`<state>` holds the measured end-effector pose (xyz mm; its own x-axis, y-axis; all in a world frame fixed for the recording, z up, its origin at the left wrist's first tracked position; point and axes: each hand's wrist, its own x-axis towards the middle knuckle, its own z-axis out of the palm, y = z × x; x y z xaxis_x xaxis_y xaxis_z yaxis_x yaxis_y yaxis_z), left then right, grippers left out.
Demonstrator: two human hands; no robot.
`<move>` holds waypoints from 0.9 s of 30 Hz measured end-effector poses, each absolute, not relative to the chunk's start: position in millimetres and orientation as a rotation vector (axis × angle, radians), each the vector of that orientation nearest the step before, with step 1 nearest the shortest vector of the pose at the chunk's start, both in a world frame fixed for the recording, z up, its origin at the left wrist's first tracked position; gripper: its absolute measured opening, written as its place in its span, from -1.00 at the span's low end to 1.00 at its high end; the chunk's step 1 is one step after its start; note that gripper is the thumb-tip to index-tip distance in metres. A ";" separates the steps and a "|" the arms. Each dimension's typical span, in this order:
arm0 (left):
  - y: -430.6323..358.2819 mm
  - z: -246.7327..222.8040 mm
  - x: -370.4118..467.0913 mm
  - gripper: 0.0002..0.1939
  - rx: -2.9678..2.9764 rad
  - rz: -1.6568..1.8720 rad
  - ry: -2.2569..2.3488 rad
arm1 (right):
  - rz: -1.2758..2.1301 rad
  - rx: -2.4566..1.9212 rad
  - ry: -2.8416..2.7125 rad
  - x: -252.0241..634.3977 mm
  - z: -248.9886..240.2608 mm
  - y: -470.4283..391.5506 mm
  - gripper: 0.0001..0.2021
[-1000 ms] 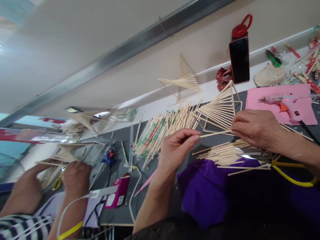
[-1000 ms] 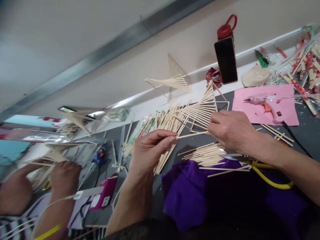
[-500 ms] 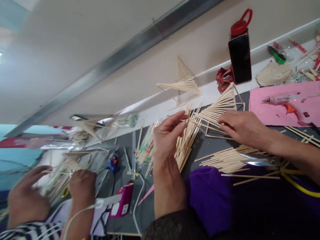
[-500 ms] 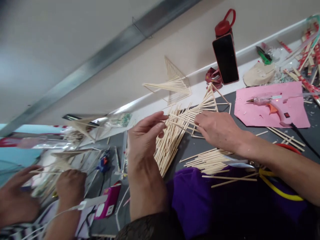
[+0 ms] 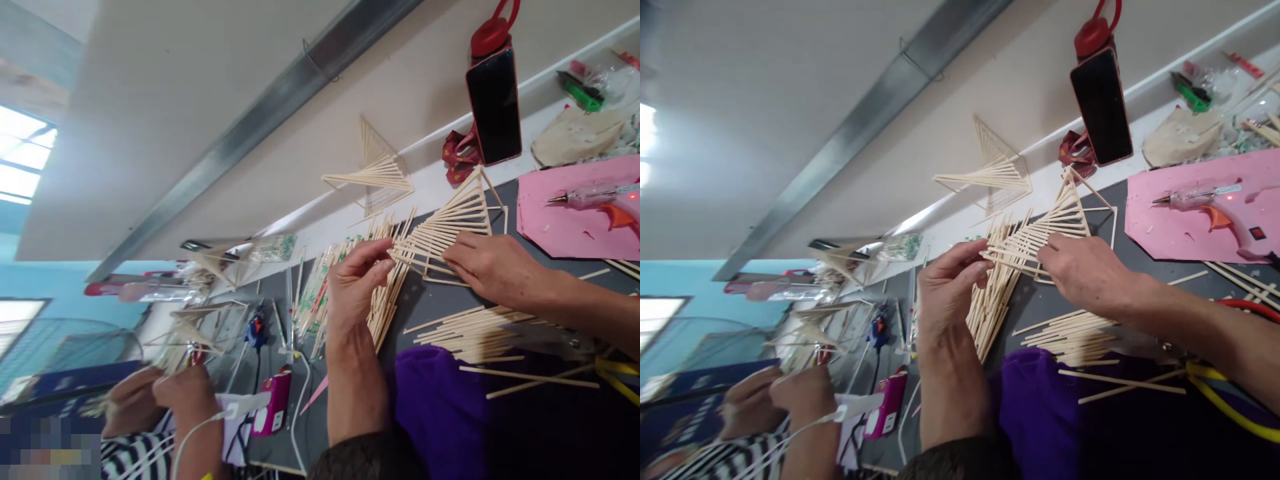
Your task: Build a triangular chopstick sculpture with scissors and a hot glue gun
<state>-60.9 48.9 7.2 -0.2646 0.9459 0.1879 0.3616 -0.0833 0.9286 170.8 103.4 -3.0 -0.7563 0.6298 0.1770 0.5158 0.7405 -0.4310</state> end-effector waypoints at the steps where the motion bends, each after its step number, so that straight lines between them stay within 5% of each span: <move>1: 48.6 6.9 -60.8 -0.75 1.433 1.348 1.643 | 0.505 -0.881 -2.631 170.5 -4.3 103.2 -0.74; 27: 51.2 1.8 -57.3 -0.75 1.361 1.410 1.588 | 0.548 -0.874 -2.679 168.3 -12.8 97.5 -0.78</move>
<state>-57.3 51.2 1.8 -0.2860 0.9409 0.1816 0.2913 -0.0952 0.9519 168.3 97.5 -12.8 -0.7815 0.6089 0.1357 0.5067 0.7464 -0.4314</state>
